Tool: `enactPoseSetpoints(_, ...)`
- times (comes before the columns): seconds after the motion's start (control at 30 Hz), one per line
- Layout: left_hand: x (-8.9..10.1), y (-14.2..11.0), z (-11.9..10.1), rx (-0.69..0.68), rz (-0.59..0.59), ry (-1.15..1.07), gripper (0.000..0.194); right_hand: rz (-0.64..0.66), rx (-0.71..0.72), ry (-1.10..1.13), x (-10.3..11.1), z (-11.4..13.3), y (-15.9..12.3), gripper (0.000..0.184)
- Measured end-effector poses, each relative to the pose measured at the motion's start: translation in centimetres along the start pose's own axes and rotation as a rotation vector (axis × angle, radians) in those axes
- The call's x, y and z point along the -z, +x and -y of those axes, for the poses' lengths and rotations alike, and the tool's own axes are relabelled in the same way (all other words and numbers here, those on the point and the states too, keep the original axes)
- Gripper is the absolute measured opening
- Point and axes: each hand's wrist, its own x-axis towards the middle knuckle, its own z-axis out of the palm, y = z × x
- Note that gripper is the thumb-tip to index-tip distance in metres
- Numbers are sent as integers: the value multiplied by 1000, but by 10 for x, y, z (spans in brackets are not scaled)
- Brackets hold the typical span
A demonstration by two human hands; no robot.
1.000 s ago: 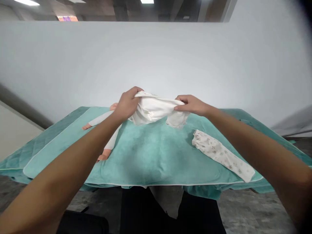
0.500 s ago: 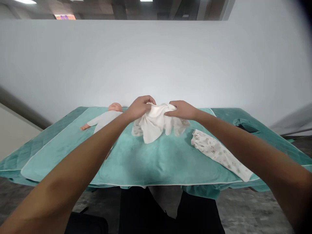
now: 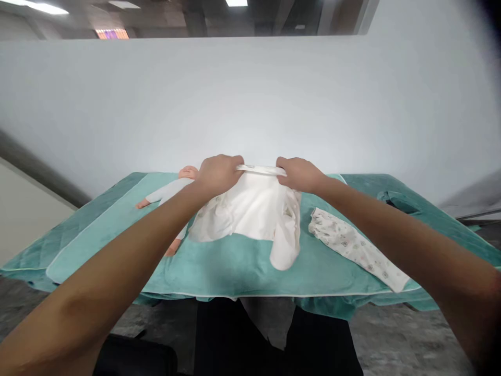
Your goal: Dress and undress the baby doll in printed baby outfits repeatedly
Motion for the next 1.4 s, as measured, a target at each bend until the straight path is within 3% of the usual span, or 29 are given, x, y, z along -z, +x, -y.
enactPoseSetpoints(0.1, -11, -10, 20, 117, 57, -171, 28, 18, -154, -132, -11, -26, -10, 23)
enactPoseSetpoints(0.27, -28, -32, 44, 153, 138, -620, 32, 17, -175, 89, -28, -59, -41, 17)
enactPoseSetpoints(0.33, -35, -33, 53, 160, 150, -536, 32, 59, -153, 154, -28, -68, -50, 15)
enactPoseSetpoints(0.4, -47, -29, 64, 142, 153, -307, 32, 188, -142, 178, -27, -74, -51, 18)
enactPoseSetpoints(0.5, -81, -17, 80, 122, 231, 21, 39, 352, -151, 155, -37, -81, -40, 29)
enactPoseSetpoints(0.57, -112, -6, 89, 155, 302, 158, 46, 384, -182, 107, -58, -88, -28, 34)
enactPoseSetpoints(0.67, -163, 14, 100, 197, 356, 243, 49, 416, -249, 38, -106, -105, -6, 37)
enactPoseSetpoints(0.83, -234, 61, 118, 300, 428, 259, 51, 291, -330, -108, -180, -135, 33, 39)
enactPoseSetpoints(1.03, -287, 98, 125, 307, 424, 236, 52, 109, -128, -323, -224, -168, 65, 40)
enactPoseSetpoints(1.13, -294, 95, 122, 245, 358, 243, 49, -49, -57, -349, -235, -180, 60, 41)
enactPoseSetpoints(1.27, -286, 70, 105, 135, 217, 190, 46, -238, -87, -252, -243, -189, 46, 36)
enactPoseSetpoints(1.4, -278, 27, 68, -183, 188, 59, 44, -347, -265, -9, -238, -204, 36, 38)
